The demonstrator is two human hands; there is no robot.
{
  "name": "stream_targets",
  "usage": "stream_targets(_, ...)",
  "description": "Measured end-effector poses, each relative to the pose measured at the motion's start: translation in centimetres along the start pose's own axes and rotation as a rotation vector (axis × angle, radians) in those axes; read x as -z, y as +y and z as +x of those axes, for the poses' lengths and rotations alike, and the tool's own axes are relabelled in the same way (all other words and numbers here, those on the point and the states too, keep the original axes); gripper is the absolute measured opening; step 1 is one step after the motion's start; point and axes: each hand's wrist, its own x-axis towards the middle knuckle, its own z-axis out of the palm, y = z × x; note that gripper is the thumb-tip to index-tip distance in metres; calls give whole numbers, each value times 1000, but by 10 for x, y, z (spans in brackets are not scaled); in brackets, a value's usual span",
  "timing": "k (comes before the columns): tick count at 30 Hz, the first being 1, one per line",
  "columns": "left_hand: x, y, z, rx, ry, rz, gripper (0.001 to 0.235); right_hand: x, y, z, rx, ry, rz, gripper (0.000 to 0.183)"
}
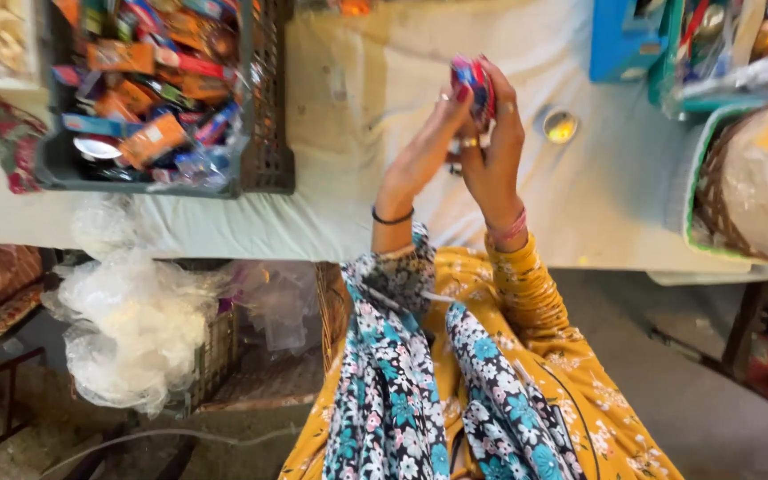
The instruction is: The person sits at a table and picks up small rectangular boxes and a metal cup from a crate. They place these items into a clear plastic bag, seal it, and set it aside. The person then picks up a small red cloth and wipes the boxes and the metal cup before placing them back on the table.
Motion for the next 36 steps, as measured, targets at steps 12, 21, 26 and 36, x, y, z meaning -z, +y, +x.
stream_targets(12,19,8,-7,-30,-94,-126,78,1,14,-5,-33,-134,-26,39)
stream_targets(21,14,6,-13,-217,189,224,88,0,18,1,-47,-77,59,40)
stream_targets(26,-14,34,-62,-932,-144,-661,62,13,48,-11,-134,-7,328,30)
stream_targets(36,13,35,-65,-618,-19,-561,70,18,42,-4,-172,27,449,29)
